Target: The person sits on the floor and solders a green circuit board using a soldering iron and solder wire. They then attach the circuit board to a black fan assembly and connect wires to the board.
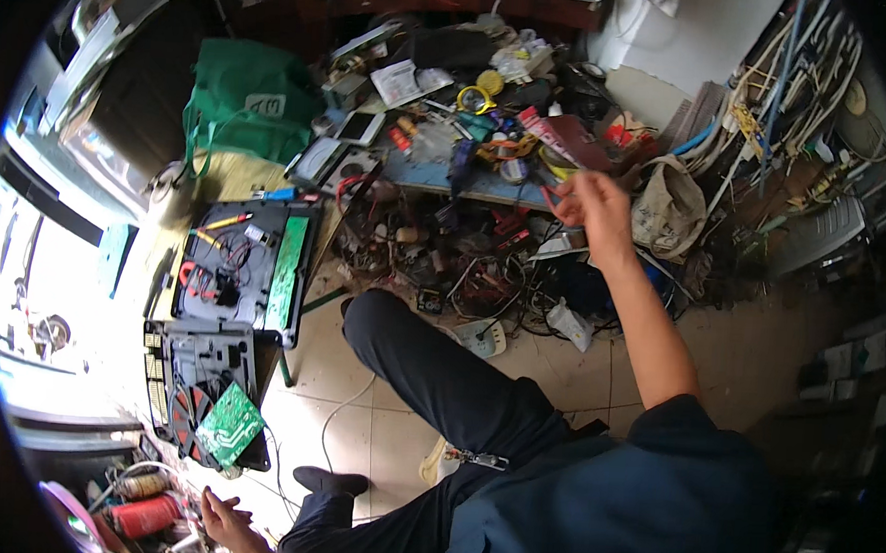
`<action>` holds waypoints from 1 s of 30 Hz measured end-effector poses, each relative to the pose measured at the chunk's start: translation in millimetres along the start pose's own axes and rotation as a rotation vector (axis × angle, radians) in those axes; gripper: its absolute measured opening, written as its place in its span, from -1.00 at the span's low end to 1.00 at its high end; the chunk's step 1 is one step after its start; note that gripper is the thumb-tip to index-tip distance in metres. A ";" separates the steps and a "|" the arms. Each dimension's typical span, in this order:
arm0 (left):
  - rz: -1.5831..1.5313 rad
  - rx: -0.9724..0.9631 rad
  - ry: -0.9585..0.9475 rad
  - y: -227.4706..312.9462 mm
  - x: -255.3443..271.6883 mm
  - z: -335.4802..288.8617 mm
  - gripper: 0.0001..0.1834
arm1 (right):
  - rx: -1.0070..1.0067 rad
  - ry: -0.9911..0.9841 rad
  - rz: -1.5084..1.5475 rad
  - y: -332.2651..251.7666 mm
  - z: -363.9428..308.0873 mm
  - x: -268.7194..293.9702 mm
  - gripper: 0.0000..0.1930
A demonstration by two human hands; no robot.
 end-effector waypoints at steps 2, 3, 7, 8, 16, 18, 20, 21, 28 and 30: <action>0.081 -0.017 -0.120 9.0 -22.4 -11.2 -0.53 | 0.029 0.156 0.155 -17.4 43.6 74.6 -0.74; 0.228 -0.056 -0.154 44.8 -19.2 -24.7 -0.46 | 0.023 0.197 0.253 -13.1 74.9 98.3 -0.74; 0.174 -0.147 -0.355 116.0 -81.0 -57.5 -0.53 | -0.225 0.204 0.686 45.8 207.8 177.3 -0.76; 0.019 -0.162 -0.342 105.7 -98.2 -55.7 -0.66 | -0.233 0.174 0.739 49.5 240.6 180.9 -0.77; 0.322 -0.350 -0.826 189.9 -198.3 -129.0 -0.73 | -0.381 -0.126 1.140 158.1 424.1 220.8 -0.74; 0.336 -0.467 -0.890 200.1 -227.0 -132.6 -0.73 | -0.290 0.096 1.149 157.6 480.4 313.4 -0.63; 0.428 -0.504 -0.900 208.9 -227.2 -133.1 -0.74 | -0.409 0.171 1.193 211.5 500.0 307.6 -0.52; 0.454 -0.513 -0.904 209.8 -233.3 -133.4 -0.75 | -0.410 0.120 1.229 204.1 522.0 326.7 -0.52; 0.354 -0.605 -0.834 222.4 -290.3 -116.9 -0.73 | -0.342 0.007 1.268 197.2 572.8 340.5 -0.62; 0.339 -0.635 -0.836 227.3 -307.5 -115.2 -0.74 | -0.254 0.042 1.239 182.1 560.5 344.1 -0.65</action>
Point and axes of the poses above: each hand's wrist, its own z-axis towards the middle knuckle, its own x-axis out of the back of the hand, y = z × x, the point moved 8 cm from there along z, towards the middle knuckle, and after that the axes turned 8 degrees about -x, right-handed, at the moved point
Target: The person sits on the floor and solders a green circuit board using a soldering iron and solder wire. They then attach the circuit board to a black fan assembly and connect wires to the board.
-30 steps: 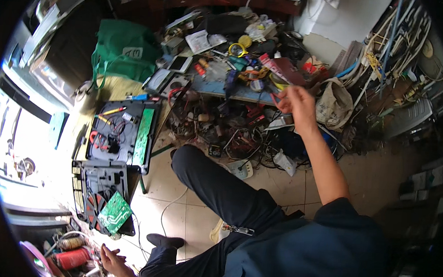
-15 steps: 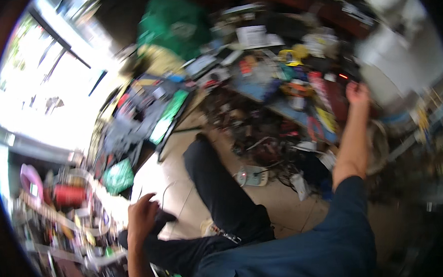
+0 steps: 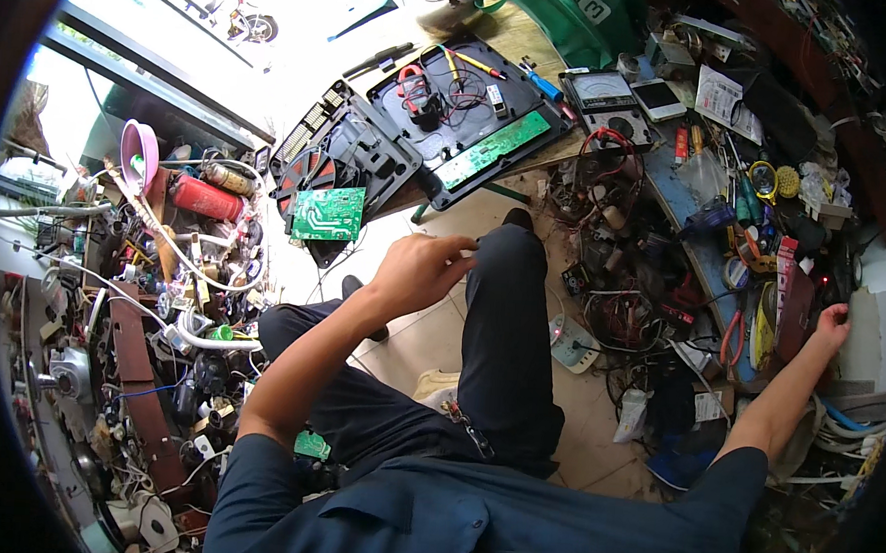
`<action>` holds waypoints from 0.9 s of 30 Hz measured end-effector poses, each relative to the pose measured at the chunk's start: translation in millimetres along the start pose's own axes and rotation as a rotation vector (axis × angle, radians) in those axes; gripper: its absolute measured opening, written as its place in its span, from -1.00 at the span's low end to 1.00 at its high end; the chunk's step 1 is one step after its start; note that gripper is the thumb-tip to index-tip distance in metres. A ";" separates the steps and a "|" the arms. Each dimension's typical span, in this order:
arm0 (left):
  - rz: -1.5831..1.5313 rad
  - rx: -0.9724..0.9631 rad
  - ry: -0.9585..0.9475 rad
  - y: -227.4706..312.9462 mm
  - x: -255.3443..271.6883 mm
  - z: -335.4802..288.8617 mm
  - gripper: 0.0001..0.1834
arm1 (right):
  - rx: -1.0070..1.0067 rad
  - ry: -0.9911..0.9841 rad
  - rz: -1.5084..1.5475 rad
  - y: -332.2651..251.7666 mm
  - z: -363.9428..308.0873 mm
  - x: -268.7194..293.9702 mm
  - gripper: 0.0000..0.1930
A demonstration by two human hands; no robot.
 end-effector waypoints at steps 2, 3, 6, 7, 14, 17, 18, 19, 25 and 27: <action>0.017 0.020 -0.014 6.5 3.1 9.9 -0.74 | 0.076 -0.034 0.015 27.0 -30.9 8.6 -0.61; 0.009 -0.017 0.017 6.2 1.7 17.5 -0.74 | 0.163 -0.059 -0.035 -3.0 -43.7 -22.9 -0.55; 0.093 -0.037 -0.023 14.5 5.8 33.4 -0.75 | 0.311 -0.068 -0.076 14.6 -120.4 -33.3 -0.52; 0.046 -0.006 0.000 13.3 5.9 38.5 -0.76 | 0.240 -0.295 -0.143 11.6 -148.9 -57.3 -0.54; -0.204 -0.050 0.059 23.9 -8.9 57.6 -0.80 | 0.579 -0.560 -0.273 49.7 -416.7 -168.8 -0.51; -0.254 -0.043 0.057 31.5 -10.7 56.2 -0.81 | 0.487 -0.544 -0.309 64.6 -439.7 -181.2 -0.71; -0.221 -0.034 0.015 43.6 -10.8 59.0 -0.81 | 0.557 -0.558 -0.392 56.1 -445.6 -185.3 -0.69; -0.243 -0.026 -0.038 43.7 -14.6 57.7 -0.77 | 0.614 -0.569 -0.467 56.0 -447.6 -192.0 -0.68; -0.244 0.032 -0.009 36.1 1.2 27.8 -0.73 | 0.587 -0.509 -0.850 112.9 -416.6 -227.7 -0.58; -0.259 0.083 -0.003 35.9 12.9 13.3 -0.71 | 0.604 -0.515 -0.997 135.8 -417.9 -234.8 -0.58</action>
Point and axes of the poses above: each hand's wrist, its own z-axis towards the middle knuckle, its own x-axis out of the back of the hand, y = z × x, the point moved 8 cm from there along z, towards the middle knuckle, and after that the axes turned 8 degrees about -x, right-handed, at the moved point
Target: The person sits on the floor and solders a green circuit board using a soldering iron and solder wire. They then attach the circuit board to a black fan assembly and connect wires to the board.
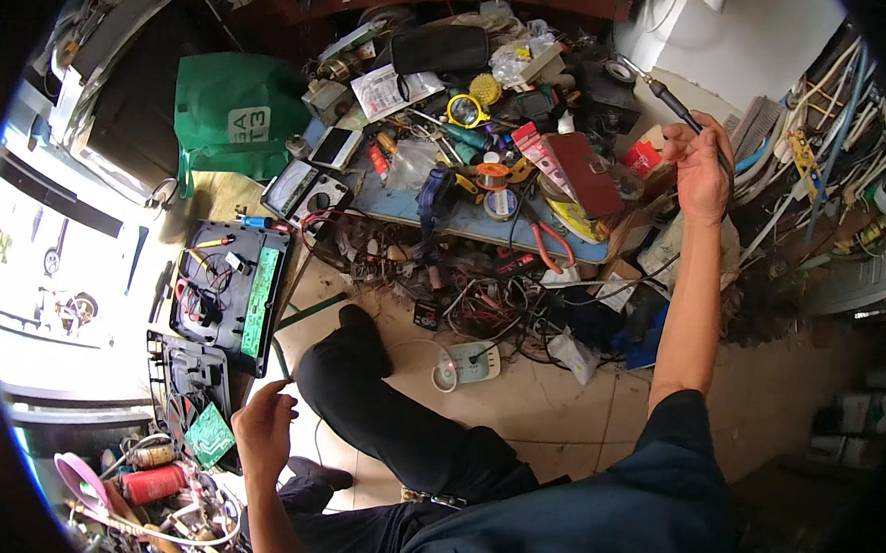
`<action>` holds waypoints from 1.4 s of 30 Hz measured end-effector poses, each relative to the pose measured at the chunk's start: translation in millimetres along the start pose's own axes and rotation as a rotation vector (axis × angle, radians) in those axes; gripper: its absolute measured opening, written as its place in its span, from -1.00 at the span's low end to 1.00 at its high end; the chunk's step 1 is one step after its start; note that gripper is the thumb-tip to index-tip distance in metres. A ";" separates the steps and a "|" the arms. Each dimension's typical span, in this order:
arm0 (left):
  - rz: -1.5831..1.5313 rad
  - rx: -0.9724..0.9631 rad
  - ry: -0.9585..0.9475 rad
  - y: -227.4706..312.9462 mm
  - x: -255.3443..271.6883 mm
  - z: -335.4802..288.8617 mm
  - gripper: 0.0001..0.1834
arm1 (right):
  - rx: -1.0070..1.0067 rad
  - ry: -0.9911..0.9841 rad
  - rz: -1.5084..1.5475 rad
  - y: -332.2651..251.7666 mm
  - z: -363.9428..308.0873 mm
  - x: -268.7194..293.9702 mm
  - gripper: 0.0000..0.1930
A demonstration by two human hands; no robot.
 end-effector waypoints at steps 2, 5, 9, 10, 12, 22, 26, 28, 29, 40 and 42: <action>-0.084 0.071 0.121 -16.8 17.5 -21.9 -0.74 | -0.020 -0.065 -0.053 4.9 -3.4 -26.0 -0.59; -0.122 0.128 0.163 -34.8 26.2 -45.5 -0.68 | 0.039 -0.124 -0.230 -6.9 -22.2 -56.9 -0.62; -0.207 0.168 0.226 -49.9 30.2 -61.5 -0.72 | 0.087 -0.244 -0.462 -11.3 -56.3 -109.3 -0.80; -0.209 0.156 0.225 -50.3 28.9 -61.0 -0.72 | 0.096 -0.271 -0.514 -6.6 -64.5 -117.4 -0.84; -0.174 0.155 0.251 -43.4 36.2 -68.8 -0.71 | 0.103 -0.345 -0.703 20.5 -85.4 -147.0 -0.76; -0.246 0.036 0.084 9.3 -32.8 -28.4 -0.74 | 0.313 -0.401 -1.148 125.2 -109.4 -204.2 -0.53; -0.215 -0.050 0.016 29.2 -50.6 -23.0 -0.76 | 0.424 -0.342 -1.147 122.7 -93.9 -215.8 -0.52; -0.210 -0.080 0.016 30.4 -51.9 -23.8 -0.76 | 0.374 -0.380 -1.136 122.3 -84.3 -222.5 -0.53; -0.204 -0.103 0.031 30.9 -51.5 -23.5 -0.77 | 0.386 -0.382 -1.169 125.6 -80.8 -225.5 -0.55; -0.297 -0.073 -0.071 28.7 -64.1 -23.6 -0.74 | 0.189 -0.459 -1.153 173.6 -53.9 -225.1 -0.66; -0.292 -0.110 -0.103 34.9 -70.3 -22.2 -0.74 | 0.261 -0.441 -1.146 170.6 -55.9 -225.9 -0.64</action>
Point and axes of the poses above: each hand's wrist, its own z-axis towards the middle knuckle, its own x-axis out of the back of the hand, y = z × x, the point moved 8 cm from there along z, towards the middle knuckle, and after that the axes turned 8 degrees about -x, right-handed, at the moved point
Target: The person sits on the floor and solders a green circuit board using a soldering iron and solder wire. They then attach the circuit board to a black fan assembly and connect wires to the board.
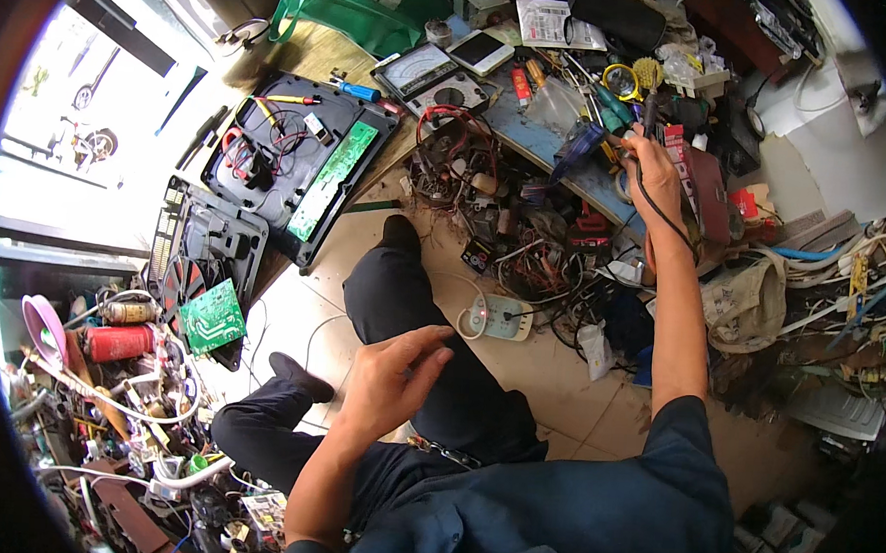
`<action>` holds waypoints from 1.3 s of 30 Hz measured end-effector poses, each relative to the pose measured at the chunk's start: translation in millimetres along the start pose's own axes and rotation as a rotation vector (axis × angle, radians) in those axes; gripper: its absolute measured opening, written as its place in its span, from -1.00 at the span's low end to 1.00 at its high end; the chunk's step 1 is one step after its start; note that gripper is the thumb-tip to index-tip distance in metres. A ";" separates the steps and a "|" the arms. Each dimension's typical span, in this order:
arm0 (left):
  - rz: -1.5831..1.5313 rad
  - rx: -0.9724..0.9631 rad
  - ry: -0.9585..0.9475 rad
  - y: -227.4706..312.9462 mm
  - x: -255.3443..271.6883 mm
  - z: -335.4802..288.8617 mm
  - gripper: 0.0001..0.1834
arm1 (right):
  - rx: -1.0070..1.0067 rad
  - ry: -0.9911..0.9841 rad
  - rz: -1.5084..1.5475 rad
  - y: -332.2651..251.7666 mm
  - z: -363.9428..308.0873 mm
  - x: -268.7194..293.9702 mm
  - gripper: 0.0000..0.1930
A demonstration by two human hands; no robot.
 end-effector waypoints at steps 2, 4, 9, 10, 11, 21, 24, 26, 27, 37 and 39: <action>-0.015 -0.037 -0.010 7.2 -7.3 6.1 -0.74 | 0.056 0.069 -0.033 0.0 -5.5 7.1 -0.62; -0.003 -0.072 -0.026 12.2 -13.7 12.1 -0.75 | 0.104 0.098 -0.012 -12.4 -4.7 20.1 -0.62; -0.167 -0.075 -0.042 14.8 -41.8 36.1 -0.68 | 0.144 0.248 0.402 -78.6 -29.0 80.3 -0.60; -0.323 -0.066 -0.006 15.0 -49.4 40.6 -0.61 | 0.042 0.162 0.477 -88.0 -43.9 83.2 -0.62; -0.477 -0.056 0.030 18.8 -58.1 46.3 -0.53 | -0.067 0.086 0.544 -96.5 -60.1 88.9 -0.63; -1.105 -0.136 0.319 13.6 -34.2 -10.6 -0.37 | 0.646 -0.140 0.569 -316.0 -145.1 105.5 -0.62; -1.067 -0.208 0.419 -1.8 -3.4 -34.4 -0.31 | 0.519 -0.147 0.775 -333.7 -146.7 88.7 -0.61; -1.075 -0.202 0.477 -11.9 18.1 -51.5 -0.33 | 0.494 -0.200 0.867 -356.5 -136.8 84.0 -0.54; -1.005 -0.221 0.499 -16.1 29.8 -59.2 -0.35 | 0.453 -0.168 0.893 -364.3 -132.0 80.3 -0.53; -0.878 -0.517 0.621 -55.0 121.0 -133.9 -0.46 | 0.256 -0.460 1.224 -467.8 -122.0 4.0 -0.67; -0.775 -0.541 0.607 -64.9 138.0 -141.9 -0.48 | 0.376 -0.413 1.155 -489.1 -125.5 0.5 -0.66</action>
Point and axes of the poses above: each hand's wrist, its own z-axis towards the middle knuckle, its own x-axis out of the back of the hand, y = z × x, the point moved 8 cm from there along z, towards the middle knuckle, and after that the axes turned 8 degrees about -x, right-handed, at the moved point
